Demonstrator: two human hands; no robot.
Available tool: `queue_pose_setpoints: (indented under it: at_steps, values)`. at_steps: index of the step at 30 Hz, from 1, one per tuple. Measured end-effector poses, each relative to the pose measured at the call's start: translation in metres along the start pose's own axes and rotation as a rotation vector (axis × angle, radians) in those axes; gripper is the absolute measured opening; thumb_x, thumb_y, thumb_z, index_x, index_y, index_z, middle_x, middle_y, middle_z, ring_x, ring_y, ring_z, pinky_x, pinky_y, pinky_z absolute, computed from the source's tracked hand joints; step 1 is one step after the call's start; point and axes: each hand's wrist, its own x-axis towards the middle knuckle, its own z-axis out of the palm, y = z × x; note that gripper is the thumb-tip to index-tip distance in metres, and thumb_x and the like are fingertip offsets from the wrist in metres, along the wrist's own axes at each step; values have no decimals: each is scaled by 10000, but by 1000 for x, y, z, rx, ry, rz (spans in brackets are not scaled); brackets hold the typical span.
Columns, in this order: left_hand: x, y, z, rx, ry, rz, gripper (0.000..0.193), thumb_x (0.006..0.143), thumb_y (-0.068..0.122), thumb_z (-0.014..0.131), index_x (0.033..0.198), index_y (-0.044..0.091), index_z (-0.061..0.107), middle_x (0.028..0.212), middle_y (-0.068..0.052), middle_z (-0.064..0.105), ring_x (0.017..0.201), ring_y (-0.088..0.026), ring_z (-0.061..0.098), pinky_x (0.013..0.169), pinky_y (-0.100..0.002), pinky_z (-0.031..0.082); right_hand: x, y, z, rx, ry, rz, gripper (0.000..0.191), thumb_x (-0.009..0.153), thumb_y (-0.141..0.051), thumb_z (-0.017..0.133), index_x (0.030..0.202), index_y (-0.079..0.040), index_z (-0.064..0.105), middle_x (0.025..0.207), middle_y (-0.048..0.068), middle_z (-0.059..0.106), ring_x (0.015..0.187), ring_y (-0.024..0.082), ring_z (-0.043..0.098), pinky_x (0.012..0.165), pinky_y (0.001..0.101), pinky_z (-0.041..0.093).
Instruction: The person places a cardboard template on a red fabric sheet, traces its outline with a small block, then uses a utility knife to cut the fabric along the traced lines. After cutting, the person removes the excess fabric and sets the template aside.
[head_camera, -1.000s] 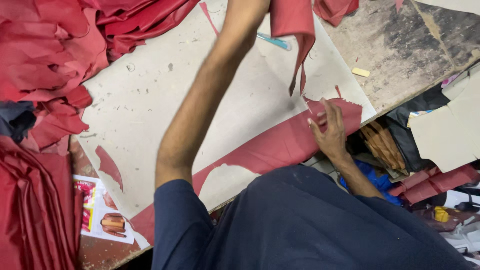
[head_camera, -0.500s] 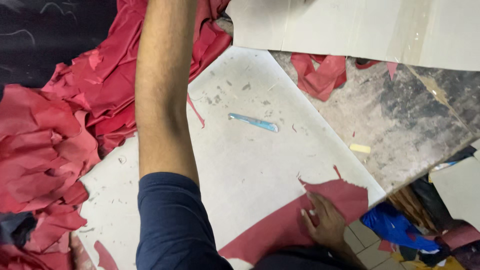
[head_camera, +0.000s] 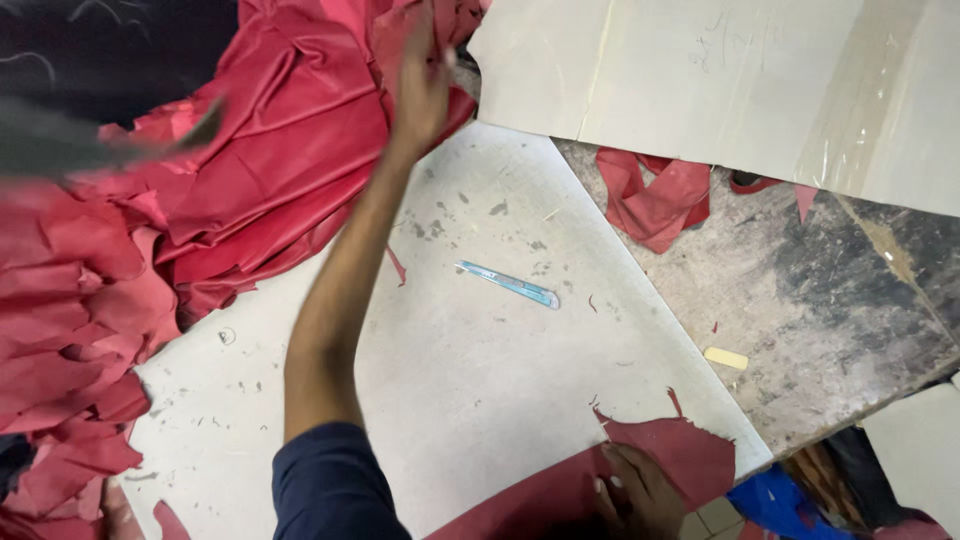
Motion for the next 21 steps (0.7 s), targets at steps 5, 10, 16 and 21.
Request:
queue_pose_setpoints:
  at_steps: [5,10,16,21]
  values:
    - [-267,93,-94,127,-140,-493,230,1005,183,657,1112,-7,733,1020,-207,714,937,-363,661,848,-421,521,-7,-31,-13,-11,128,-80,375,793,-145,762,1157,-72,709,1153,95,688,1026,282,697,826,367,583]
    - [-466,220,-192,376,-118,-810,286,845,300,797,950,35,777,958,-121,768,949,-294,663,821,-423,540,-24,-43,-26,-33,40,-77,325,831,-102,744,1156,-88,734,1177,85,685,1001,304,698,791,391,582]
    - [-614,287,-194,672,-38,-622,636,654,365,860,1147,7,675,1129,-197,646,1049,-371,557,881,-473,443,-30,-18,-78,-465,3,-219,584,764,-230,815,1324,-132,681,1408,127,597,1202,384,544,1017,487,439]
    - [-657,284,-184,464,-7,-684,217,849,220,794,990,83,703,971,-74,698,957,-308,579,855,-461,427,-29,-12,-88,-300,-134,-126,628,804,-212,832,1387,-108,621,1316,178,581,1164,414,568,974,482,490]
